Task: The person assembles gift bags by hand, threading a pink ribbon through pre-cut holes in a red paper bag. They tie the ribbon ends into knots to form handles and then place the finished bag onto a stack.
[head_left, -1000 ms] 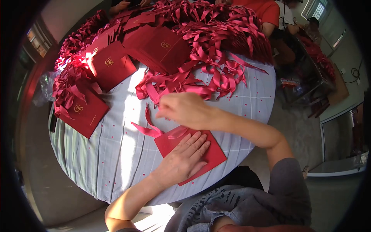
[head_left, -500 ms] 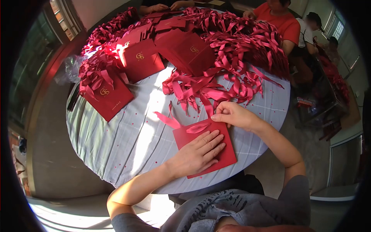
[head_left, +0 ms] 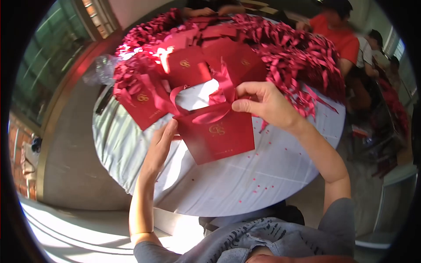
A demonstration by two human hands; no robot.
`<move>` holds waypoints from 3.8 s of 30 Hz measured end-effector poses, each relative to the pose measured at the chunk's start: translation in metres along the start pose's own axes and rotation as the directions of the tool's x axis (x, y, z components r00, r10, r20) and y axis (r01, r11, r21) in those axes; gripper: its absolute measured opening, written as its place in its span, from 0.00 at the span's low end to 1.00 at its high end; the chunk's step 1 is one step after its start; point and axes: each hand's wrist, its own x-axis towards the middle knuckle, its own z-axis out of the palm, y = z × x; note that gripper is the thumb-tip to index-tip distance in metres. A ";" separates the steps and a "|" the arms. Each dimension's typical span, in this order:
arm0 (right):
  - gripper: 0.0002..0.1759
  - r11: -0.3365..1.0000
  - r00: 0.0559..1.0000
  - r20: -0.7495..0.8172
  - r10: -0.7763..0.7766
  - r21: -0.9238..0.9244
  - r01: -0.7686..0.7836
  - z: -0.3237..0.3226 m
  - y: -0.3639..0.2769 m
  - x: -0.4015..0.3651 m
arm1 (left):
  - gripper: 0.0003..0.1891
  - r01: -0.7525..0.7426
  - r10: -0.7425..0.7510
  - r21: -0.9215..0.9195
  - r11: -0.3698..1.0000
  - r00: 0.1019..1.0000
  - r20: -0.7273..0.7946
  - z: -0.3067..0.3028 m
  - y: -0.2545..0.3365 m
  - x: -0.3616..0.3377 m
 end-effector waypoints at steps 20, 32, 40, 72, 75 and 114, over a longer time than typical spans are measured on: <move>0.10 0.803 0.845 -0.234 -0.481 -0.503 0.318 0.047 0.093 0.159 | 0.39 0.178 0.282 0.542 0.821 0.700 -0.656 -0.185 -0.050 0.064; 0.18 0.519 0.940 -0.191 -0.283 -0.855 -0.017 -0.105 0.131 0.085 | 0.20 -0.306 0.705 0.836 0.454 0.698 -0.127 -0.029 0.008 0.064; 0.13 0.350 0.860 -0.014 -0.510 -0.917 0.193 -0.102 0.117 0.056 | 0.20 -0.512 0.662 0.661 0.549 0.749 0.031 0.080 -0.021 0.178; 0.19 0.259 0.681 0.021 -0.732 -0.916 0.307 0.022 0.030 -0.031 | 0.31 -0.581 0.645 0.763 0.285 0.705 0.296 0.078 0.024 0.002; 0.20 0.232 0.710 0.045 -0.703 -0.929 0.288 0.017 0.042 -0.023 | 0.30 -0.582 0.646 0.767 0.269 0.700 0.305 0.077 0.023 0.004; 0.20 0.354 0.681 0.004 -0.733 -0.852 0.386 0.002 0.019 -0.096 | 0.19 -0.645 0.718 0.764 -0.014 0.525 0.457 0.106 0.029 -0.021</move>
